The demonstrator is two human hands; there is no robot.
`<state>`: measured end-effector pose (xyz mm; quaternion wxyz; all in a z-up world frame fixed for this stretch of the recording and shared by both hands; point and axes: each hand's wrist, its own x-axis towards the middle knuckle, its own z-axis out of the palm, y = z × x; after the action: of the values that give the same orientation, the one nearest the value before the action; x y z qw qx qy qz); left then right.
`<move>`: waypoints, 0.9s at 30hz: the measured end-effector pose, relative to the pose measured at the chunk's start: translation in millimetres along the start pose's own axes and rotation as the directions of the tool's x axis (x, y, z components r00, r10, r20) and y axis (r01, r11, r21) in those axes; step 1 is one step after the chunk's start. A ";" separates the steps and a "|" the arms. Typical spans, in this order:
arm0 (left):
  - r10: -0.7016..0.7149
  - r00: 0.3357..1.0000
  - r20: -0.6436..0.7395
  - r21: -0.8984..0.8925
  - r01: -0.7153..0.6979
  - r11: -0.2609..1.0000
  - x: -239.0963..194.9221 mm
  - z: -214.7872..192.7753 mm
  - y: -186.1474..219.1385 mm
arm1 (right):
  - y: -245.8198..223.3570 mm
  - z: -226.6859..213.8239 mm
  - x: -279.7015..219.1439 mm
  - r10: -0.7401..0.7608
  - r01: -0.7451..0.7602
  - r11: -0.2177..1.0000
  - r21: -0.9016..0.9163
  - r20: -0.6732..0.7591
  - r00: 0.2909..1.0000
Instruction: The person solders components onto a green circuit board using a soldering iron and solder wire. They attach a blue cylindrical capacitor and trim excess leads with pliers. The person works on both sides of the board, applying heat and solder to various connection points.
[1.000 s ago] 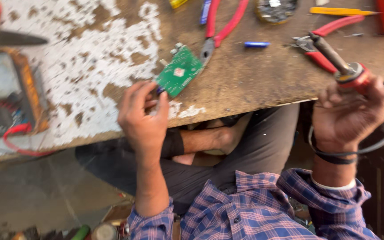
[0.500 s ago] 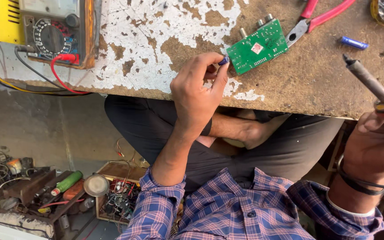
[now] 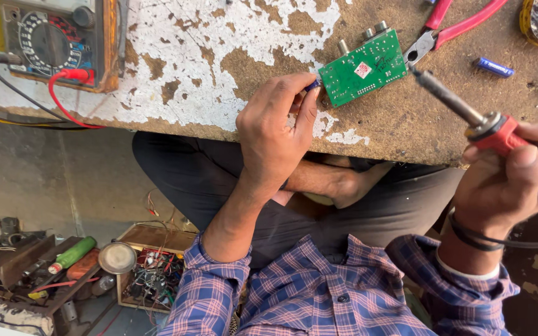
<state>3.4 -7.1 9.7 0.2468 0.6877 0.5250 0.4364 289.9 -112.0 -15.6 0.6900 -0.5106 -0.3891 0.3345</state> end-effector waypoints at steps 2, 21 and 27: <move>0.023 1.000 -0.007 0.003 -0.023 1.000 0.6 0.2 -0.6 | 2.9 7.8 8.5 -0.026 0.027 0.998 -0.059 0.017 1.000; 0.071 0.997 -0.001 0.065 -0.071 0.995 4.8 1.5 0.4 | 12.4 11.7 26.8 -0.193 0.216 0.962 -0.170 0.140 0.971; 0.078 0.997 0.010 0.034 -0.079 0.996 4.0 0.0 0.4 | 14.6 8.7 24.0 -0.175 0.193 0.968 -0.160 0.117 0.978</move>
<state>3.8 -3.5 11.4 0.2200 0.7139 0.5039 0.4335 292.7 -83.8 -23.5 0.6509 -0.5117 -0.4969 0.2599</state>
